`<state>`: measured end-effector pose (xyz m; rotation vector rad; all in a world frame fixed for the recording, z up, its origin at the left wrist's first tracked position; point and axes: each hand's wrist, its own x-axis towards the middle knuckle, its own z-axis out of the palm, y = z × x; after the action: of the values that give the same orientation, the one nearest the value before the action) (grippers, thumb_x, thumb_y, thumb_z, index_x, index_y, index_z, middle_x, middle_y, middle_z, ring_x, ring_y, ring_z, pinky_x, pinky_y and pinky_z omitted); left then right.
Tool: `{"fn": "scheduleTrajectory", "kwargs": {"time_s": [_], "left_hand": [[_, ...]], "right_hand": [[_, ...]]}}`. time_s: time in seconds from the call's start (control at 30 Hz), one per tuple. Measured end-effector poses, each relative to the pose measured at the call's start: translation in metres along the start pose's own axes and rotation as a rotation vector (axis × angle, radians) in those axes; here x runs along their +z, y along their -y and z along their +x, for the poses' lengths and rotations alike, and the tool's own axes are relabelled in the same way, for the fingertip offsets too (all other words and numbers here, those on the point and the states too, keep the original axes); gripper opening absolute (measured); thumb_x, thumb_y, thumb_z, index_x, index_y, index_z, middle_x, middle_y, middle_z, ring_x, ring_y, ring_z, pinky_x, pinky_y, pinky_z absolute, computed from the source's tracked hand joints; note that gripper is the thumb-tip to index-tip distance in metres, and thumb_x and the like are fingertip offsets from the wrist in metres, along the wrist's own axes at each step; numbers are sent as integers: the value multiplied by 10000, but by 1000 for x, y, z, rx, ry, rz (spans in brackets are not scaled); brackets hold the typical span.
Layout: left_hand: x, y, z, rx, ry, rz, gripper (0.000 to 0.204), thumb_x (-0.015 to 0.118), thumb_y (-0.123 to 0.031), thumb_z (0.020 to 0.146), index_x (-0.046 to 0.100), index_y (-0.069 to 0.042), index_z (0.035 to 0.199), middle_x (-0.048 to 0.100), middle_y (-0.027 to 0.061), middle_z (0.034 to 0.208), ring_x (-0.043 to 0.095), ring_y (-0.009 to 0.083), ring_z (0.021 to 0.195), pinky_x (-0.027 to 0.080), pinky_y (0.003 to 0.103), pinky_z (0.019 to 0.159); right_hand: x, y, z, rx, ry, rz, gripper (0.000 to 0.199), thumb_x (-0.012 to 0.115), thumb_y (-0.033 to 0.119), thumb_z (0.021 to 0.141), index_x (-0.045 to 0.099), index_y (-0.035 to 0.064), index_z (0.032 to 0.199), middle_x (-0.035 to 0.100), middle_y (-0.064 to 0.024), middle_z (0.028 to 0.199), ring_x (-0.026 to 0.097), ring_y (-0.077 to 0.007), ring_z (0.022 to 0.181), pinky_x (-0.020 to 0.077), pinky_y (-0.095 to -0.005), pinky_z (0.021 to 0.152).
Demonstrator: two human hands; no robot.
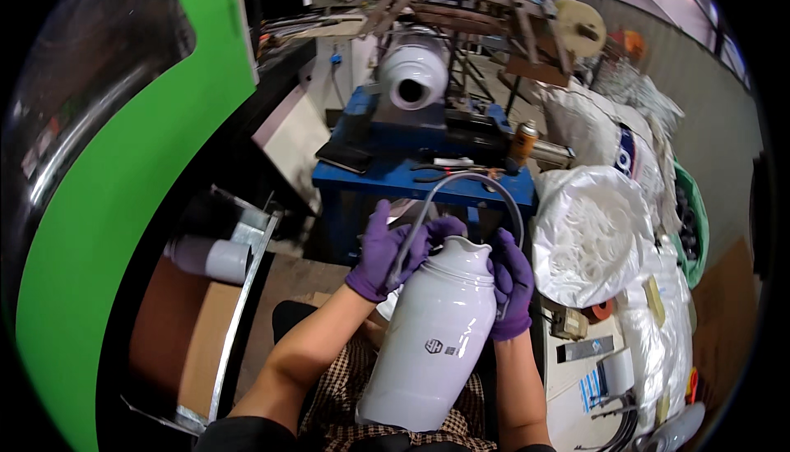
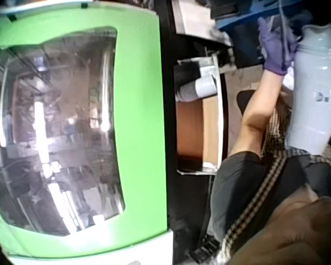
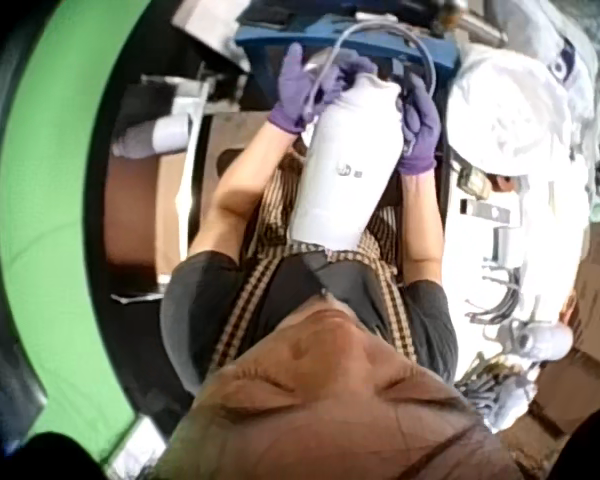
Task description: The person repeatedly assembles white plastic containers by inserting a metal ring into the opening, placing a lid on top, and securing it with a black strap. The person handles the containers one at a time, placing each finished unit into a nearby bin.
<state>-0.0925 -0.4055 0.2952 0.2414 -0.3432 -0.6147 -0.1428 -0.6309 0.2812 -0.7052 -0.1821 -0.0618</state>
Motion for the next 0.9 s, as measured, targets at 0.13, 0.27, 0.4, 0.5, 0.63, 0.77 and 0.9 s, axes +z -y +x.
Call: {"fn": "scheduleTrajectory", "kwargs": {"time_s": [0.13,0.27,0.4,0.5,0.63,0.77,0.9], "left_hand": [[-22,-6,0,38,-39,395,570,500,-433,1025,597,62,1289,570,245,1437,591,334,1285,384,417,1176],[-12,8,4,256,31,222,362,494,-67,920,640,41,1234,620,204,1390,573,305,1329,377,414,1198],[-37,11,5,276,164,17,380,482,-23,880,659,42,1209,629,181,1386,567,294,1347,358,431,1221],[-32,13,8,218,56,81,302,518,-69,963,641,30,1220,657,146,1308,601,267,1290,444,394,1144],[-2,2,5,137,-228,453,215,581,-162,1030,648,-17,1175,673,95,1208,648,219,1156,539,336,982],[32,-16,-4,297,-170,1289,207,677,-228,956,687,-67,1086,690,55,1096,651,202,1090,519,353,957],[60,-12,-14,866,693,1670,237,765,-355,846,722,-126,886,663,23,1025,633,257,987,452,490,1021]], "right_hand": [[-1,-8,0,-43,46,-60,364,463,216,1087,571,66,1400,697,-57,1089,681,-105,842,556,-230,757],[11,2,-4,-13,-9,-3,379,463,226,1088,570,56,1409,706,-53,971,611,-78,646,502,-213,596],[74,4,-8,1,-442,38,392,444,205,1097,548,9,1419,661,-22,807,441,-40,462,430,-179,515],[39,2,-12,-37,-348,48,392,430,211,1104,545,10,1420,640,-17,778,418,-49,440,449,-187,547],[16,-9,-5,-125,-229,40,415,412,251,1112,522,17,1437,597,-17,806,390,-79,492,460,-216,637],[16,-14,7,-63,-54,118,581,428,388,1094,348,78,1580,436,-114,1447,428,-270,1222,397,-435,1091],[20,-6,11,278,335,-119,726,563,388,1022,276,104,1625,430,-168,1576,470,-330,1410,372,-450,1199]]}}
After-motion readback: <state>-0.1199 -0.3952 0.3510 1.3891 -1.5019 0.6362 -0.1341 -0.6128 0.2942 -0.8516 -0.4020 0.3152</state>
